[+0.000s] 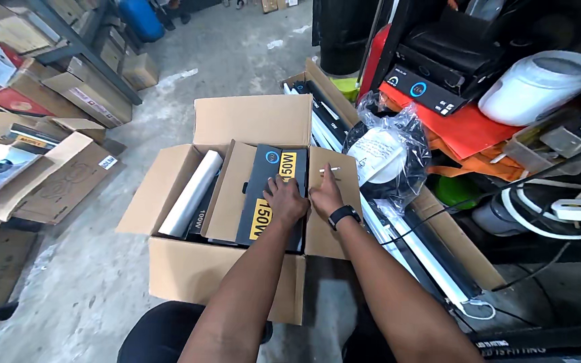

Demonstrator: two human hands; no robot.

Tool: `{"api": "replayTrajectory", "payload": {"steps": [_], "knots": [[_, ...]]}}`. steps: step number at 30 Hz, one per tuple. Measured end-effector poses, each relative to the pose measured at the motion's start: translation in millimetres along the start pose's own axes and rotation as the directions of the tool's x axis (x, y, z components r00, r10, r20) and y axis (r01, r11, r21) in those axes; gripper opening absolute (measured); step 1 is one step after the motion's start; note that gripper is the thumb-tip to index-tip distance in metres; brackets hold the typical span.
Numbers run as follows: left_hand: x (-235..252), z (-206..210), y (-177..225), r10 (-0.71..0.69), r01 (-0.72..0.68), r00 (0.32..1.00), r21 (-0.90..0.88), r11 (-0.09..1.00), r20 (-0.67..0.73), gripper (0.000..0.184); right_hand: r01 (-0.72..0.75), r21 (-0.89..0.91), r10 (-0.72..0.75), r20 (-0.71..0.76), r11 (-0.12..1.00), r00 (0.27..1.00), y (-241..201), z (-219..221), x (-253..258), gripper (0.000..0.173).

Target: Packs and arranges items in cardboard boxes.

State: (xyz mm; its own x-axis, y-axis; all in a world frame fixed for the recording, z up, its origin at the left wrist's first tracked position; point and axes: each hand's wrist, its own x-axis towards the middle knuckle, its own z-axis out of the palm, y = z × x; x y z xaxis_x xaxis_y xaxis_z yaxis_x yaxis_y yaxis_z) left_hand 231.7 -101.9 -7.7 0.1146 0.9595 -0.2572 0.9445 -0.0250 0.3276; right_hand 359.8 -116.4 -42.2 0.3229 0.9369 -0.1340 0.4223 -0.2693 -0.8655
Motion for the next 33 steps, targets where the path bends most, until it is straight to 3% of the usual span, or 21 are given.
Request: {"api": "replayTrajectory", "payload": {"steps": [6, 10, 16, 21, 27, 33], "knots": [[-5.5, 11.9, -15.2, 0.017, -0.031, 0.989, -0.095, 0.995, -0.15, 0.041, -0.056, -0.185, 0.056, -0.002, 0.981, 0.998, -11.4, 3.3, -1.1, 0.116], [-1.6, 2.4, -17.5, 0.021, -0.025, 0.997, -0.05, 0.998, -0.075, 0.042, -0.036, -0.31, 0.043, 0.015, 0.95, 0.999, -20.5, 6.2, -4.9, 0.12], [1.3, -7.4, -21.0, 0.05, -0.05, 0.999, 0.04, 0.998, -0.001, 0.054, -0.022, -0.314, 0.049, 0.081, 0.949, 0.996, -23.2, 1.4, -1.8, 0.121], [-0.4, 6.0, -31.4, 0.052, -0.054, 0.995, -0.018, 0.998, -0.091, 0.059, -0.031, -0.281, 0.056, 0.082, 0.959, 0.995, -18.8, 1.4, -0.2, 0.122], [1.3, 4.4, -40.0, 0.032, -0.043, 0.994, -0.101, 0.994, -0.101, 0.057, -0.027, -0.313, 0.081, 0.161, 0.949, 0.984, -23.3, -2.9, -5.7, 0.141], [12.9, -10.0, -36.7, 0.011, -0.014, 0.999, -0.101, 0.995, -0.03, 0.053, -0.034, -0.355, 0.087, 0.135, 0.934, 0.987, -23.7, 8.4, -13.8, 0.138]]}}
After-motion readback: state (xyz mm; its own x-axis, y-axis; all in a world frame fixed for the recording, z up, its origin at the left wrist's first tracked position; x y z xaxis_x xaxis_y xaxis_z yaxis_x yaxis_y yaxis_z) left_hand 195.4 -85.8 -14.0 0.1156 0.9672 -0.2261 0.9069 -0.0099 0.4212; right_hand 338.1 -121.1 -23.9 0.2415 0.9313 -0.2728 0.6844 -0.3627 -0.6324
